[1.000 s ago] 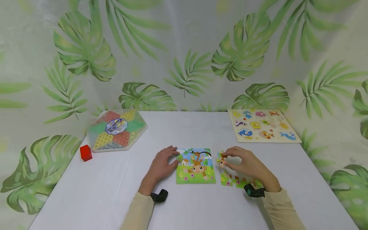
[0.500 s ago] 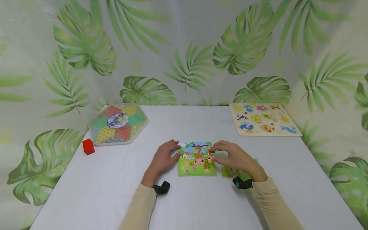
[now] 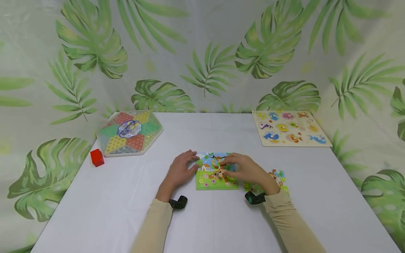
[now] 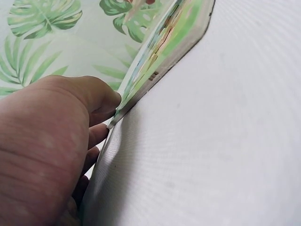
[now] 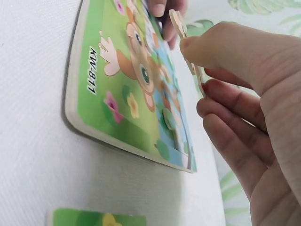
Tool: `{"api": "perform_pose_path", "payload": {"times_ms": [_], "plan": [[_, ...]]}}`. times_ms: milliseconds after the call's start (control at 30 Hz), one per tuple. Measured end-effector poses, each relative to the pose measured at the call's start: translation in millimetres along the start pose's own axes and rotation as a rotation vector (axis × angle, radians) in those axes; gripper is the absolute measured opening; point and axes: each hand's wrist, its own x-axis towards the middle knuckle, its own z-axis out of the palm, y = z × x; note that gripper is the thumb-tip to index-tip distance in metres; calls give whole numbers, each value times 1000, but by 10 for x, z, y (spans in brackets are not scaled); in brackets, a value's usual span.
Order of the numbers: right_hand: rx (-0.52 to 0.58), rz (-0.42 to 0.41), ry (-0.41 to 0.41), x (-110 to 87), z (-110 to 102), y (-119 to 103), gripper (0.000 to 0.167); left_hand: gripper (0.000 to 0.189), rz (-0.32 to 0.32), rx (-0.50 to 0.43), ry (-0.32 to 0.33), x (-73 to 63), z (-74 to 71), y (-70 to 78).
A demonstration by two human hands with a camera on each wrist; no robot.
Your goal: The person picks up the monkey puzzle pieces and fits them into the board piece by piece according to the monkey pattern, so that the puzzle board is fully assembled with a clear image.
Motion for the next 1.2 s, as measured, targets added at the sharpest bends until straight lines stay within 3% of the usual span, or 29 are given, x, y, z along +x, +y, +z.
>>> {"api": "perform_pose_path", "payload": {"times_ms": [500,833,1200], "plan": [[-4,31,-36,44,184,18,28,29,3,-1,9,-45,49,-21],[-126,5,-54,110,210,-33,24,28,14,-18,47,-35,42,-8],[-115,-25,11,32,280,-81,23,28,20,-8,52,-35,63,-16]]}}
